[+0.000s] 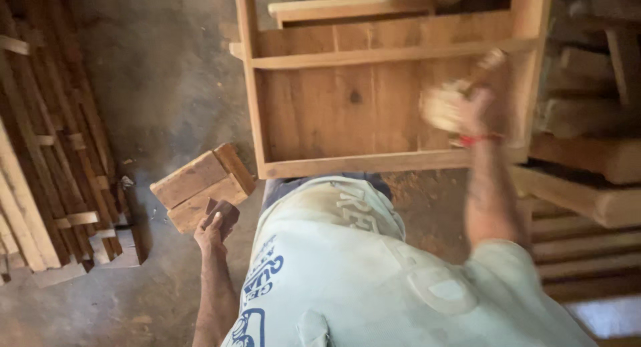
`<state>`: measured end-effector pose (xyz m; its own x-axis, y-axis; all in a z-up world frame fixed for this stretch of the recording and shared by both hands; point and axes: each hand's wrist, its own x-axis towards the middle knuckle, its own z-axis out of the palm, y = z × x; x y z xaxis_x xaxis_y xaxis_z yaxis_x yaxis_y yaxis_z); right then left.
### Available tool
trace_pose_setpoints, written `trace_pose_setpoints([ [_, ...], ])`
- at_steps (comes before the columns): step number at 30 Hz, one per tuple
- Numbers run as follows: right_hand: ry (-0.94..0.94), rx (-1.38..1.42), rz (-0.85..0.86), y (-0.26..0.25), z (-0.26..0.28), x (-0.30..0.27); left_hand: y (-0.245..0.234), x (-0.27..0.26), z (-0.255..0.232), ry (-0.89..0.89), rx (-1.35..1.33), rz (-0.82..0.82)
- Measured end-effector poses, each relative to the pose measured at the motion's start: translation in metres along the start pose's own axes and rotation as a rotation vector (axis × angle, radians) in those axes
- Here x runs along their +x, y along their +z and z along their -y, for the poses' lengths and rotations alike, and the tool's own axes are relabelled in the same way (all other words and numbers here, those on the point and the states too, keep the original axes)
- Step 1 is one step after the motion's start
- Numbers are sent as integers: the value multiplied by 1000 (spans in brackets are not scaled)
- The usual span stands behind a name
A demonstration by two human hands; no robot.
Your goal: The person sands the interior and exterior surfaces of a wooden shelf unit by hand using a piece of sandpaper.
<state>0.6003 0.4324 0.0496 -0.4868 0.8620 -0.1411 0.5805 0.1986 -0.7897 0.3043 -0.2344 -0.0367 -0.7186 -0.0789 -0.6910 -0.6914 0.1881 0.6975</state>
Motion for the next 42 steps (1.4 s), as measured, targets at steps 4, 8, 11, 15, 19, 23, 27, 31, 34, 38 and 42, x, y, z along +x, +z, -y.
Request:
trace_pose_setpoints([
  [4,-38,279,161,128,7,-21,14,-4,6,9,54,20],
  [8,-170,219,212,200,-35,-44,27,0,7,-9,23,52],
  [11,-37,211,135,143,-68,-23,31,6,3,40,-17,48],
  [15,143,81,-212,-17,-96,-35,17,0,6,79,-19,83],
  [19,156,145,-425,-70,-61,-32,23,2,0,-6,71,3],
  [23,195,402,-227,7,10,-36,23,0,0,-6,75,46],
  [27,-235,461,330,169,87,-53,37,8,-8,29,63,50],
  [31,-472,524,711,248,101,-80,43,18,-15,41,22,53],
  [34,-238,385,540,213,54,-53,40,24,-19,121,-50,116],
  [38,-37,170,89,75,-32,-6,34,28,-13,115,-26,77],
  [42,70,-10,-314,-51,-86,-6,22,19,-4,12,38,38],
])
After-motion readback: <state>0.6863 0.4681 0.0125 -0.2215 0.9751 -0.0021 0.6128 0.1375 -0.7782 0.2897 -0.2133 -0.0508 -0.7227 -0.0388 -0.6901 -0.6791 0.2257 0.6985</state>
